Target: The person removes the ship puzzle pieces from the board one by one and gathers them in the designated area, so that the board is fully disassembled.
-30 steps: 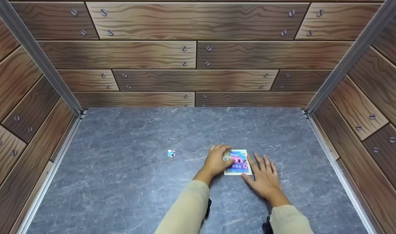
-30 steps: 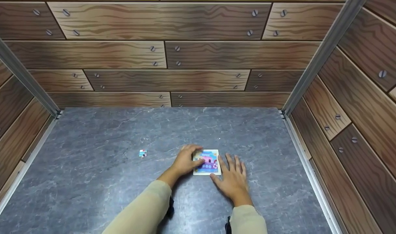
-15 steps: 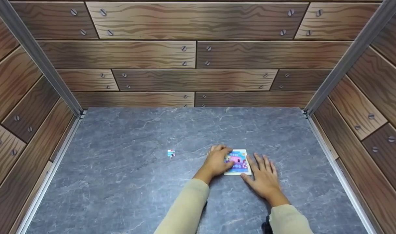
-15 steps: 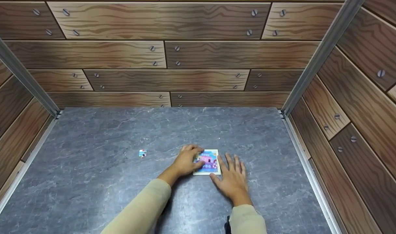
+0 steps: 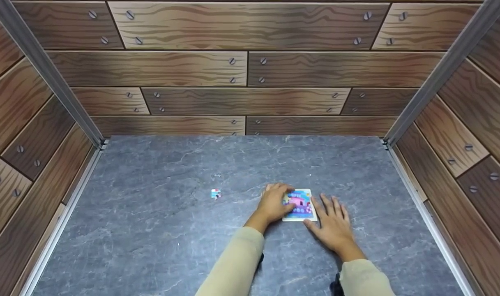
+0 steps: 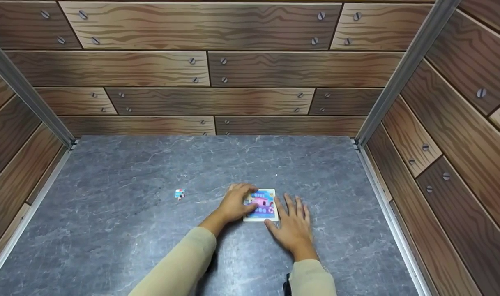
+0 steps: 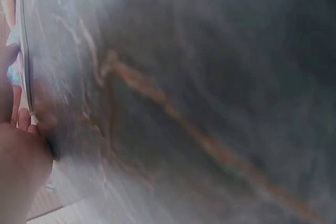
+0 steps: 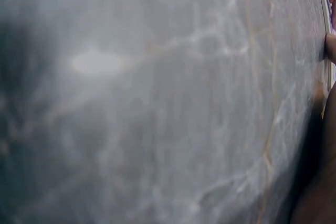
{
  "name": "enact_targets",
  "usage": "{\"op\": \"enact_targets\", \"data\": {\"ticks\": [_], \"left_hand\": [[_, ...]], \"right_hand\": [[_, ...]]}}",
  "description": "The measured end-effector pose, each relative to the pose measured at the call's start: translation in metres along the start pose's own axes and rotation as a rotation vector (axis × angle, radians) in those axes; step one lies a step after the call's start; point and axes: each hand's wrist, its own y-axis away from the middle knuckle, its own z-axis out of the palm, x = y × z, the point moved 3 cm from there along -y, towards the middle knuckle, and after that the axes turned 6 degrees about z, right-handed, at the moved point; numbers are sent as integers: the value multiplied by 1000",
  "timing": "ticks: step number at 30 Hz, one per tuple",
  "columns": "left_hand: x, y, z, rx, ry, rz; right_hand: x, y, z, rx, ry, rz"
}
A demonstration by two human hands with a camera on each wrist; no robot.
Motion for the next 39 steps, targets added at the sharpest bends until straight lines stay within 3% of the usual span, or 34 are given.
{"op": "enact_targets", "data": {"ticks": [8,20,39], "left_hand": [[0,0,2,21,65,-31],[0,0,8,99,37,-42],[4,-1,8,127,11,-95]], "right_hand": [[0,0,1,6,-21,1],[1,0,3,7,-16,1],[1,0,2,24,2,-2]]}}
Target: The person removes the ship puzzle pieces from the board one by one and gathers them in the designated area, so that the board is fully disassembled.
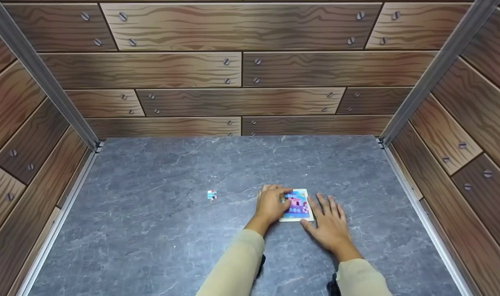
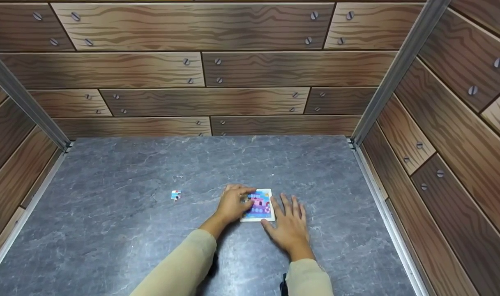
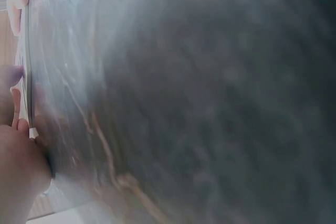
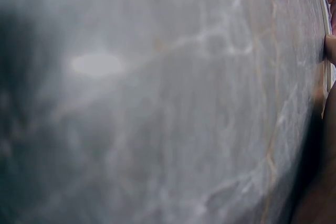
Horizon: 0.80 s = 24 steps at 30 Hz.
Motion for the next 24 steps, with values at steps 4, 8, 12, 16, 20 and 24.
{"op": "enact_targets", "data": {"ticks": [4,8,12,16,20,24], "left_hand": [[0,-2,0,-5,25,-17],[1,-4,-2,-8,62,-14],[2,-5,-5,-7,84,5],[2,-7,-6,-20,88,14],[-1,-10,-8,-61,107,17],[-7,-12,-13,-120,124,36]], "right_hand": [[0,-1,-2,4,5,-3],[0,-2,-3,13,8,-6],[2,-3,-3,15,10,-9],[3,-3,-3,14,12,-7],[2,-2,-3,15,10,-4],[-1,-1,1,7,2,-3]]}}
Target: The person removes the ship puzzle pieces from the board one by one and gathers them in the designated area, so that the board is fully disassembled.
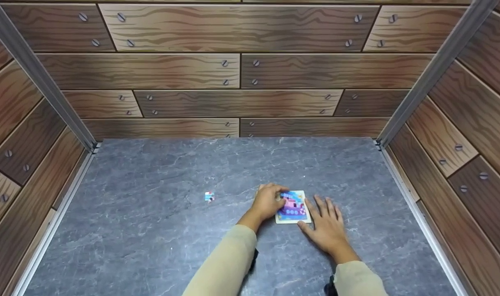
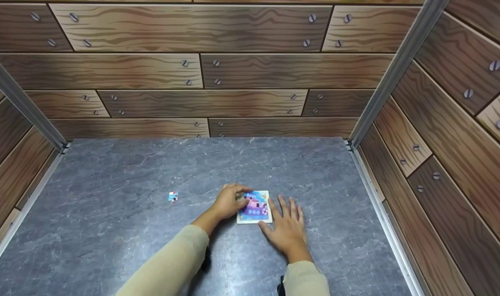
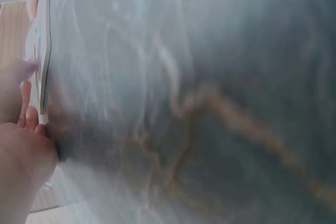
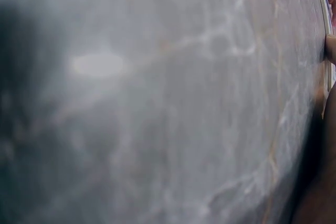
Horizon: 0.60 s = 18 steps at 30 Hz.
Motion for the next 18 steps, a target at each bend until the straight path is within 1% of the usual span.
{"op": "enact_targets", "data": {"ticks": [2,4,8,10,14,15,18], "left_hand": [[-2,-2,-2,-36,-15,8],[-3,-5,-5,-73,-51,22],[-3,-12,-9,-161,-107,44],[-4,-15,-10,-203,-109,45],[-3,-18,-13,-271,-73,56],[-7,-21,-9,-280,-73,64],[-9,-25,-6,-305,-77,82]], "right_hand": [[-1,1,1,-7,-4,4],[-1,1,2,-11,-5,7],[-2,1,1,3,-3,11],[-2,1,1,2,-1,11],[-1,1,2,0,-3,11],[-1,1,2,2,-2,11],[1,1,2,14,0,12]]}}
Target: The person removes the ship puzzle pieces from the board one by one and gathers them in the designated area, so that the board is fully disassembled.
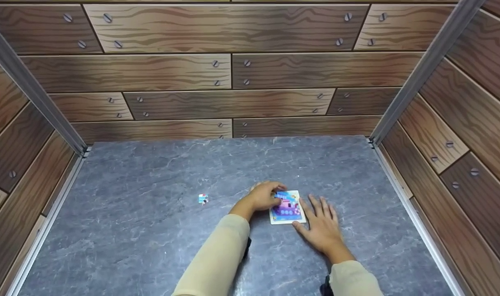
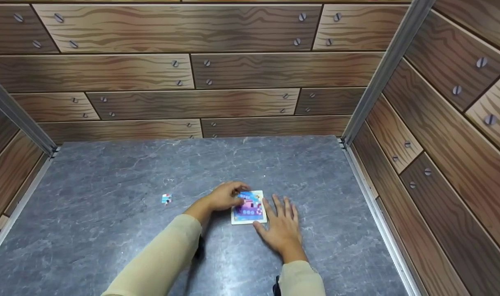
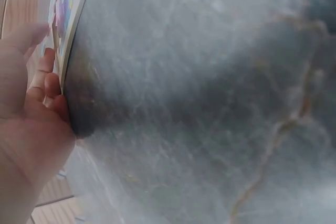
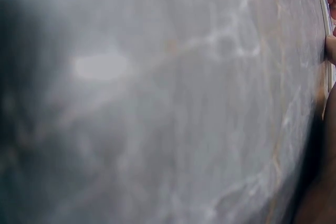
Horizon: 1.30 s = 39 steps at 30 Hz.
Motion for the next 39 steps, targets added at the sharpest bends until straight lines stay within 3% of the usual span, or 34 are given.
{"op": "enact_targets", "data": {"ticks": [6,9,17,25,30,39], "left_hand": [[10,6,-2,-41,-44,-59],[11,5,1,-22,-64,-77],[11,6,5,66,-46,-64],[10,7,4,65,-34,-70],[8,8,2,90,23,-70],[4,8,2,121,51,-29]], "right_hand": [[1,0,0,0,-1,-2],[2,0,0,0,-1,2],[1,0,-1,-2,6,2],[0,1,-1,4,-3,0],[1,0,0,3,-5,1],[-1,2,-1,7,-3,2]]}}
